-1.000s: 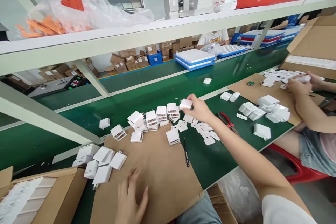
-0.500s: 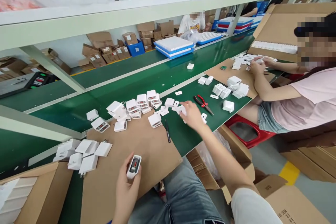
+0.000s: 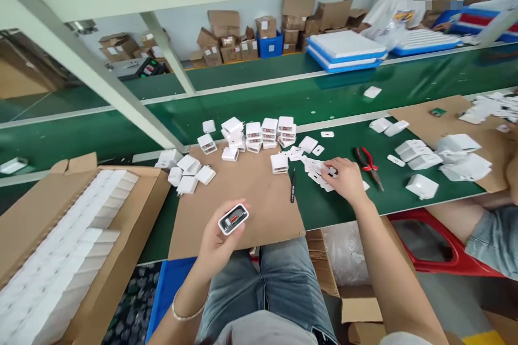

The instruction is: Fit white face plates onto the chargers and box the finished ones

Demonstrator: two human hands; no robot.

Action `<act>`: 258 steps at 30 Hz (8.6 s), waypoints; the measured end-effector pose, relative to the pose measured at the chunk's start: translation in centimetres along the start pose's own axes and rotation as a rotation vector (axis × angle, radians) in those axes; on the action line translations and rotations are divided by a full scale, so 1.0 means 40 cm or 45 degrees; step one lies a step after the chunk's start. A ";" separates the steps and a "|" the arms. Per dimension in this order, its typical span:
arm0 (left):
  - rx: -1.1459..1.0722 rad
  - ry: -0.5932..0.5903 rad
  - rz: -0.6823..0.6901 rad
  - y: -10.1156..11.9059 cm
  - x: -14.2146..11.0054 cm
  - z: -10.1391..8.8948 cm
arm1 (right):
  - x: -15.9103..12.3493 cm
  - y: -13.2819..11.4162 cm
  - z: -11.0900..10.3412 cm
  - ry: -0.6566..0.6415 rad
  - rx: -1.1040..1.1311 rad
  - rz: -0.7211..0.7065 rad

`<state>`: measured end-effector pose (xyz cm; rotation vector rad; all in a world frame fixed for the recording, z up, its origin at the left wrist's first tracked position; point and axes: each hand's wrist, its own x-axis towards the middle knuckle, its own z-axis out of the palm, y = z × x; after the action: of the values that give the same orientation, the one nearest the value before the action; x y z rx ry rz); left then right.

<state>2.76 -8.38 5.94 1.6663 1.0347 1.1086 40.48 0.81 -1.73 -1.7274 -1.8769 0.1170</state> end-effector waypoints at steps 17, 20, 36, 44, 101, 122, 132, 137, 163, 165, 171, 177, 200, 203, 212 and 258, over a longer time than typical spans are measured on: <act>-0.025 -0.031 0.305 0.047 -0.003 0.006 | -0.083 -0.486 -0.158 0.137 0.540 -0.783; -0.009 -0.010 0.326 0.041 -0.005 0.004 | -0.086 -0.492 -0.145 0.129 0.566 -0.801; -0.250 -0.110 0.036 -0.022 -0.005 0.016 | -0.101 -0.525 -0.098 -0.338 0.449 -0.749; -0.183 0.049 0.123 -0.058 -0.005 0.043 | -0.154 -0.510 0.055 -0.700 1.328 0.140; -0.173 -0.077 -0.310 -0.191 -0.019 0.039 | -0.208 -0.467 0.222 -0.357 1.497 0.369; -0.214 0.033 -0.236 -0.196 -0.022 0.043 | -0.200 -0.477 0.207 -0.405 1.386 0.209; -0.195 0.063 -0.257 -0.194 -0.024 0.047 | -0.208 -0.478 0.209 -0.449 1.472 0.286; -0.156 0.001 -0.228 -0.193 -0.025 0.047 | -0.205 -0.475 0.209 -0.416 1.500 0.310; -0.028 -0.211 -0.265 -0.178 0.005 0.003 | -0.205 -0.467 0.194 -0.464 1.395 0.204; 0.194 -0.273 -0.256 -0.170 0.048 -0.039 | -0.200 -0.474 0.182 -0.483 1.311 0.240; 0.842 -0.251 -0.049 -0.214 0.173 -0.159 | -0.127 -0.352 0.099 -0.029 0.769 0.353; 1.073 -0.127 0.109 -0.187 0.230 -0.092 | -0.041 -0.032 0.056 0.247 -0.188 0.429; 0.326 -0.260 0.035 -0.048 0.231 0.011 | -0.089 -0.377 0.091 -0.501 0.435 -0.035; 0.296 -0.313 0.054 -0.007 0.189 -0.012 | -0.104 -0.427 0.122 -0.599 0.257 -0.099; 0.270 -0.364 0.247 0.029 0.153 -0.041 | -0.120 -0.398 0.102 -0.715 0.400 -0.207; -0.045 -0.462 0.143 -0.007 0.084 -0.008 | -0.110 -0.478 -0.036 -0.394 1.008 -0.136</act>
<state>3.29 -5.09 6.55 1.8303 0.6935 0.8456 24.20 -6.79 6.25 -1.0952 -1.7640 0.9878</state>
